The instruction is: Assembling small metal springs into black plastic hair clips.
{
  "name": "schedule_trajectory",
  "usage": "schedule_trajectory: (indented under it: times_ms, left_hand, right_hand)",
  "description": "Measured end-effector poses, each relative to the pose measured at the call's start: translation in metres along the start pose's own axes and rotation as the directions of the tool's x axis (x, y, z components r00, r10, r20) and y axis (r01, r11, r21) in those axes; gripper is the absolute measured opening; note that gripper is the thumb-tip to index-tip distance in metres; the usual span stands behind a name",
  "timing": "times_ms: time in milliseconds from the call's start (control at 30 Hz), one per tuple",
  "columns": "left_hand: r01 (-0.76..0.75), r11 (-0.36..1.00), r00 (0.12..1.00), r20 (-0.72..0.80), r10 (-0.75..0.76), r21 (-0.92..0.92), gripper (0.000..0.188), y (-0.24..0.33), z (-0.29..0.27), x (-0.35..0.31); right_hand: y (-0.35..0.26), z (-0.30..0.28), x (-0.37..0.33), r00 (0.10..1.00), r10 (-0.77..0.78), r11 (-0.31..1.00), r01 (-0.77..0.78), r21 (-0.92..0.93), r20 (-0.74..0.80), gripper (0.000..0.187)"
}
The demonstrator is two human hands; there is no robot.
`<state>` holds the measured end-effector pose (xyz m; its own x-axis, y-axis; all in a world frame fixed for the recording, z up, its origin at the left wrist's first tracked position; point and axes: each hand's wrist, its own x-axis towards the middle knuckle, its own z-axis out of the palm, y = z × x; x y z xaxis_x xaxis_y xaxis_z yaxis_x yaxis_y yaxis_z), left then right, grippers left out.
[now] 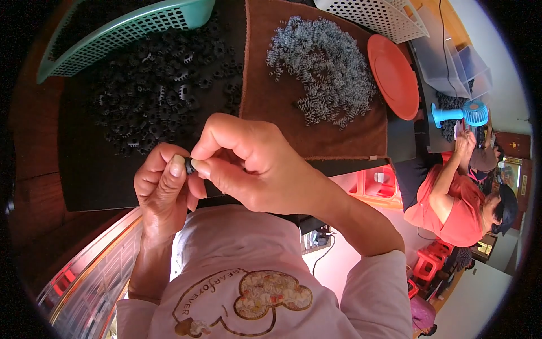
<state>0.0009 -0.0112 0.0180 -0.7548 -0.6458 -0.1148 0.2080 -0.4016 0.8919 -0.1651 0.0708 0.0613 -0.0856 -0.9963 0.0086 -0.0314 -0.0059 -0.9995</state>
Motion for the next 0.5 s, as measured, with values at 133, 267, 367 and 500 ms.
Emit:
schedule_trajectory:
  times_ms: [133, 267, 367, 500]
  left_hand:
    - [0.005, 1.000, 1.000, -0.026, -0.004, 0.007, 0.023, -0.0005, 0.0023, -0.0005]
    - [-0.039, 0.996, 0.998, -0.042, 0.042, 0.079, 0.022, -0.0041, 0.0033, -0.0012]
    - [-0.043, 0.997, 0.997, -0.061, 0.046, 0.058, 0.021, -0.0054, 0.0043, -0.0021]
    - [-0.043, 0.999, 0.998, -0.048, 0.044, 0.021, 0.020, -0.0058, 0.0043, -0.0003]
  right_hand:
    - [0.0122, 0.0015, -0.0002, 0.990, -0.141, 0.987, 0.138, -0.082, -0.029, 0.006]
    - [0.0138, 0.0043, 0.0009, 0.979, -0.200, 0.974, 0.194, -0.116, -0.045, 0.006]
    - [0.0138, 0.0056, 0.0023, 0.966, -0.255, 0.956, 0.246, -0.159, -0.039, 0.007]
    - [0.0110, 0.0003, 0.0021, 0.972, -0.234, 0.944, 0.219, -0.246, -0.034, 0.008]
